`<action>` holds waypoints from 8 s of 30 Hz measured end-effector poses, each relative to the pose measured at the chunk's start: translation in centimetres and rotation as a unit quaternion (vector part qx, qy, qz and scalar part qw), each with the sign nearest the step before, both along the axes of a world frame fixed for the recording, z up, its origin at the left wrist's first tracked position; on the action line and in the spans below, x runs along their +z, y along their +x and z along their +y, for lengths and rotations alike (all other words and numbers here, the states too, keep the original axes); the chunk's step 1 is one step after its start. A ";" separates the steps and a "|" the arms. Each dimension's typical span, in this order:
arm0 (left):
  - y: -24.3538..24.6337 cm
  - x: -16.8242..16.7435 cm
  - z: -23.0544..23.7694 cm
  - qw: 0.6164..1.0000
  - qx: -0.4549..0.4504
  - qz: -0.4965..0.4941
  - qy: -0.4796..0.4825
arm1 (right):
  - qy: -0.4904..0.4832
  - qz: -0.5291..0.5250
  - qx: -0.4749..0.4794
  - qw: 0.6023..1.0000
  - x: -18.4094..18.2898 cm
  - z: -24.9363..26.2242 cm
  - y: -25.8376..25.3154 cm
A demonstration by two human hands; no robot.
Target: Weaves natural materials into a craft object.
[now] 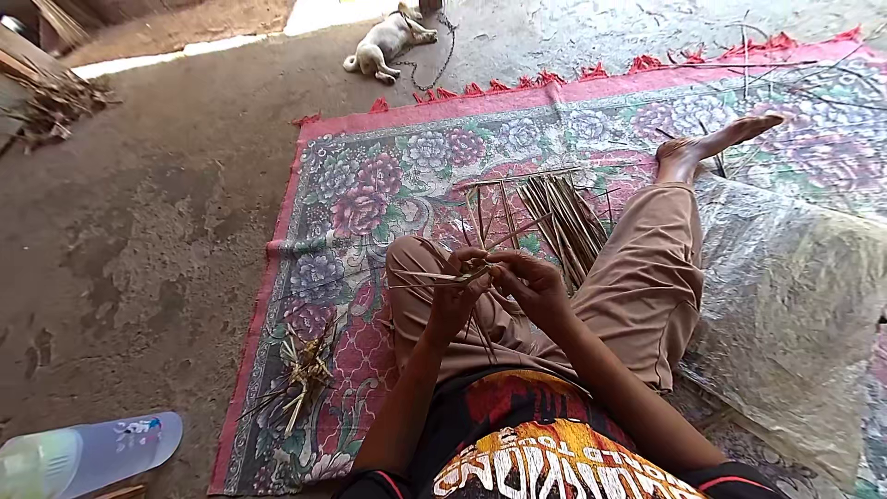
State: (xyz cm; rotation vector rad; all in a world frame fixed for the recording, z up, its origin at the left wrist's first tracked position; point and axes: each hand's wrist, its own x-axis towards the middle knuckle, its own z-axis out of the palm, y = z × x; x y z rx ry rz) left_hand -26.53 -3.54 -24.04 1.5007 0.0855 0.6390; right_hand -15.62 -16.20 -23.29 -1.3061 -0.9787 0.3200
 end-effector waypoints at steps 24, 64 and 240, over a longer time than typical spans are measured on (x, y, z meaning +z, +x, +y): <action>2.3 -5.5 0.5 0.994 0.068 -0.075 0.051 | -0.102 0.334 0.160 0.924 -1.4 0.4 2.3; -0.1 -0.1 0.8 0.954 0.017 -0.092 -0.286 | -0.086 0.160 0.160 0.970 0.1 1.8 -2.0; -0.8 1.5 1.4 0.935 0.057 0.031 0.348 | -0.140 0.158 0.043 0.976 1.1 -0.3 0.7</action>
